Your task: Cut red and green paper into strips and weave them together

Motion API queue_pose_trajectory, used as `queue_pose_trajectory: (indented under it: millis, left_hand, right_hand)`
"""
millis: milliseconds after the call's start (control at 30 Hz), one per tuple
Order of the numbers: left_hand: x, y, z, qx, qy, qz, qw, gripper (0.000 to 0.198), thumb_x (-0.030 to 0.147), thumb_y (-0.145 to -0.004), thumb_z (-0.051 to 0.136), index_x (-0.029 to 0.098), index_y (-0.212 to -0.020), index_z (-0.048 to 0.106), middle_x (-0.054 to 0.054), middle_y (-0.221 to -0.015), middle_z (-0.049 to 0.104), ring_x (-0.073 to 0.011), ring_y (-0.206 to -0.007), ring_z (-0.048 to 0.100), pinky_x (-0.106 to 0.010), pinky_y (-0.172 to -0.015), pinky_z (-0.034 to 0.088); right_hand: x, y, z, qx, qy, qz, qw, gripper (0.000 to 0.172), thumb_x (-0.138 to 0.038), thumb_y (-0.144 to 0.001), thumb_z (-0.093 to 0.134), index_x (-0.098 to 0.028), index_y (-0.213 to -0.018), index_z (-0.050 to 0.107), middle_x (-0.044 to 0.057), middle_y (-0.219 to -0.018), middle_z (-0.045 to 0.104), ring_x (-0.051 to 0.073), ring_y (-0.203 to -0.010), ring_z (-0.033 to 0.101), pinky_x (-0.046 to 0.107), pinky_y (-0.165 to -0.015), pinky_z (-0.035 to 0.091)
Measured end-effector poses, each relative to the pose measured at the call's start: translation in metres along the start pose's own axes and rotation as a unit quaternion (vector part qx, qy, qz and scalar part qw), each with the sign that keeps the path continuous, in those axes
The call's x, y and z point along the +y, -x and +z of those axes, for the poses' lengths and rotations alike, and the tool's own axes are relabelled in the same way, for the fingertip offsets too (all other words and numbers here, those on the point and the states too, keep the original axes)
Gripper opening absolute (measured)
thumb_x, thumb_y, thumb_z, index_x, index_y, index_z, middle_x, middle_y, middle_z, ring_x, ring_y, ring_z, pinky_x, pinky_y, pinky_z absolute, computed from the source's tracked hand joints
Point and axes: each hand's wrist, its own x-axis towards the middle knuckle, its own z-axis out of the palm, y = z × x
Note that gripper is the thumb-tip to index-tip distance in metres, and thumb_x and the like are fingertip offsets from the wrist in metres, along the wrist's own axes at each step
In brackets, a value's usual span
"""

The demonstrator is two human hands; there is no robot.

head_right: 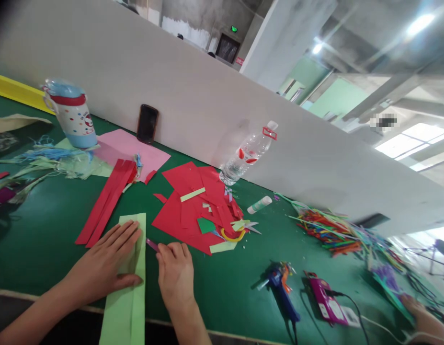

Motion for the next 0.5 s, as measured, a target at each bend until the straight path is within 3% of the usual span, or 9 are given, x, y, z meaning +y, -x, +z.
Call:
queue_pose_trajectory:
  millis: [300,500]
  left_hand:
    - [-0.001,0.000,-0.001,0.003,-0.004,0.007,1.000,0.102,0.082,-0.078,0.050,0.013,-0.152,0.033,-0.018,-0.155,0.043,-0.0326,-0.144,0.038,-0.044,-0.122,0.019]
    - [0.000,-0.002,-0.003,-0.003,0.002,0.002,1.000,0.101,0.084,-0.077,0.050,0.014,-0.149,0.039,-0.017,-0.154,0.045,-0.0326,-0.143,0.039,-0.045,-0.121,0.021]
  right_hand:
    - [-0.004,-0.007,-0.001,0.018,0.026,-0.040,0.999,0.023,-0.018,-0.100,0.050,-0.018,-0.114,0.068,0.007,-0.090,0.065,0.022,-0.081,0.060,0.036,-0.077,0.051]
    - [-0.001,-0.009,-0.001,0.013,0.023,-0.017,1.000,0.023,-0.018,-0.100,0.050,-0.019,-0.112,0.069,0.008,-0.092,0.065,0.022,-0.081,0.061,0.035,-0.075,0.051]
